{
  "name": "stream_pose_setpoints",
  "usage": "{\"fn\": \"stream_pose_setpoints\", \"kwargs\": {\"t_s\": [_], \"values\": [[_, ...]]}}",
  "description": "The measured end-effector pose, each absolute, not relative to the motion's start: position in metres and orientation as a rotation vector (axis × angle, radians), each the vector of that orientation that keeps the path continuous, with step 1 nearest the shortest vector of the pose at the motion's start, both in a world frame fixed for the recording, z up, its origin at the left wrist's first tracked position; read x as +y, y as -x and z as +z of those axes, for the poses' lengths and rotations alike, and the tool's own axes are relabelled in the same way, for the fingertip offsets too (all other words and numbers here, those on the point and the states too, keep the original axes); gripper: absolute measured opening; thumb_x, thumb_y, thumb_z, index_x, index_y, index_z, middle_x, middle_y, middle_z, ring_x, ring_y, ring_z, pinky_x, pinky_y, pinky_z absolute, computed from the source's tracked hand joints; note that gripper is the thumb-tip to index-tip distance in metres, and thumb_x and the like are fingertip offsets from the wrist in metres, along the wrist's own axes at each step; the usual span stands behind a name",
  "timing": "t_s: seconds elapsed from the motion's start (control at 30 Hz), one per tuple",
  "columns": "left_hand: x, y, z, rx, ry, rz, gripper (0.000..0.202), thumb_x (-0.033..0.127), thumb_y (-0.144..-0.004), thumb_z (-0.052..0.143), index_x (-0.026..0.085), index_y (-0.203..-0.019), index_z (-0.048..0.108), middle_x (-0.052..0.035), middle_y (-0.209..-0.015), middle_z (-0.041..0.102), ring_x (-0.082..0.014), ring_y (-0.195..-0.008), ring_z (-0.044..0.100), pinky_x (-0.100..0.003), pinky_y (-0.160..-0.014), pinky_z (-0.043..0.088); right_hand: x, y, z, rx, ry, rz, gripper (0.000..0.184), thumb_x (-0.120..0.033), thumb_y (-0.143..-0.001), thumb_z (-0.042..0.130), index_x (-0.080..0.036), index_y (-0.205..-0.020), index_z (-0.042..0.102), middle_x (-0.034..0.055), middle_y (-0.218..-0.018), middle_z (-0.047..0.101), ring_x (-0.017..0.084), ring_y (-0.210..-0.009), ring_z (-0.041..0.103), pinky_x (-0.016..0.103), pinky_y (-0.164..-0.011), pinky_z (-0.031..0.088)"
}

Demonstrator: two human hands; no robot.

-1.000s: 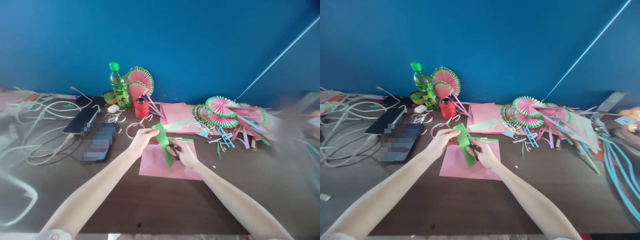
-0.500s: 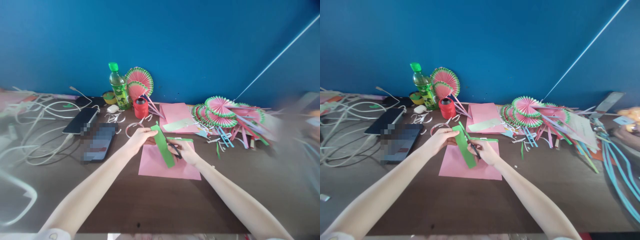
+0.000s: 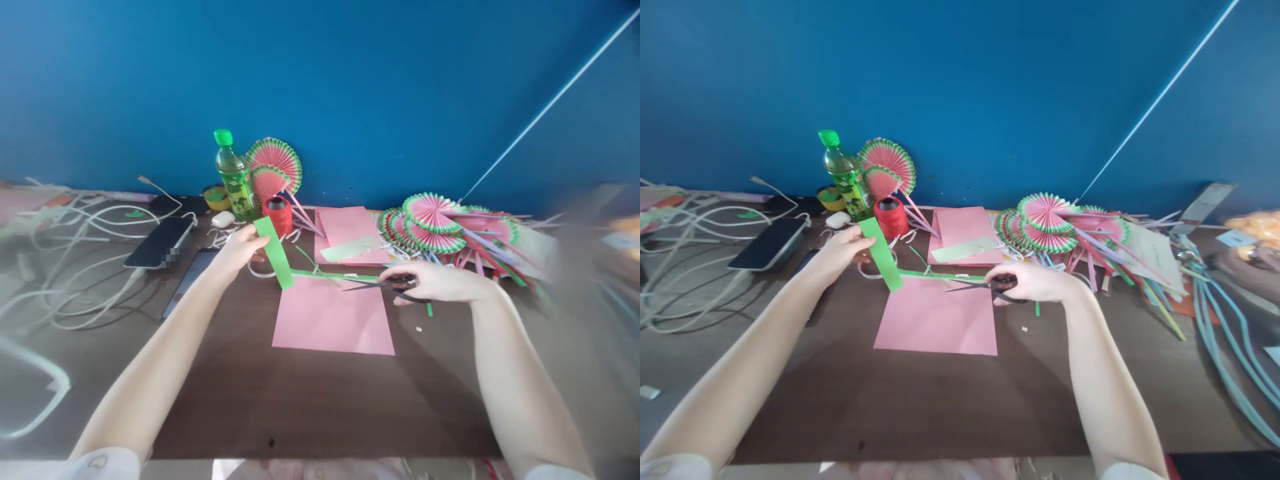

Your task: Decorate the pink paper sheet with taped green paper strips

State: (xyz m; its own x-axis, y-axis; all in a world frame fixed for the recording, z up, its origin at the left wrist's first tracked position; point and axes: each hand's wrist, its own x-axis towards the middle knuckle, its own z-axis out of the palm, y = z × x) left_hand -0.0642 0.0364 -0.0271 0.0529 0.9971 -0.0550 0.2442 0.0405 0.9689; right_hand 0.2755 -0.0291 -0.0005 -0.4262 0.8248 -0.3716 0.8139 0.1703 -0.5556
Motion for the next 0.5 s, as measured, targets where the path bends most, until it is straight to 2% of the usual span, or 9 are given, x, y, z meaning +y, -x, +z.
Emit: {"fn": "stream_pose_setpoints", "kwargs": {"t_s": [0.13, 0.27, 0.4, 0.5], "values": [[0.036, 0.062, -0.028, 1.355, -1.394, 1.128, 0.022, 0.028, -0.061, 0.062, 0.015, -0.079, 0.060, -0.0016, -0.072, 0.064, -0.0142, -0.063, 0.058, -0.022, -0.053, 0.042, -0.028, -0.303, -0.003, -2.246, 1.932, 1.006, 0.044, -0.034, -0.061, 0.063, -0.018, -0.102, 0.058, 0.0056, -0.103, 0.061, 0.021, -0.091, 0.058, 0.023, -0.071, 0.047], [0.037, 0.061, -0.030, 1.384, -1.359, 1.177, 0.020, 0.027, -0.059, 0.064, 0.014, -0.074, 0.060, 0.0000, -0.064, 0.061, -0.0116, -0.057, 0.055, -0.019, -0.049, 0.038, -0.028, -0.309, -0.005, -2.141, 2.136, 1.074, 0.051, -0.024, -0.061, 0.058, -0.015, -0.111, 0.055, 0.0046, -0.097, 0.064, 0.017, -0.078, 0.061, 0.019, -0.056, 0.047], [0.037, 0.058, -0.025, 1.389, -1.312, 1.168, 0.023, 0.026, -0.058, 0.065, 0.013, -0.077, 0.060, -0.0011, -0.068, 0.064, -0.0124, -0.059, 0.057, -0.019, -0.049, 0.039, -0.027, -0.312, -0.003, -2.122, 2.231, 1.024, 0.057, -0.022, -0.060, 0.057, -0.014, -0.117, 0.054, 0.0034, -0.089, 0.068, 0.016, -0.072, 0.061, 0.020, -0.056, 0.046], [0.035, 0.055, -0.020, 1.371, -1.302, 1.185, 0.023, 0.023, -0.060, 0.062, 0.013, -0.081, 0.060, -0.0017, -0.071, 0.065, -0.0132, -0.060, 0.059, -0.020, -0.051, 0.043, -0.028, -0.319, 0.001, -2.139, 2.238, 0.960, 0.061, -0.022, -0.057, 0.059, -0.016, -0.118, 0.054, 0.0040, -0.100, 0.066, 0.019, -0.077, 0.061, 0.023, -0.057, 0.046]]}}
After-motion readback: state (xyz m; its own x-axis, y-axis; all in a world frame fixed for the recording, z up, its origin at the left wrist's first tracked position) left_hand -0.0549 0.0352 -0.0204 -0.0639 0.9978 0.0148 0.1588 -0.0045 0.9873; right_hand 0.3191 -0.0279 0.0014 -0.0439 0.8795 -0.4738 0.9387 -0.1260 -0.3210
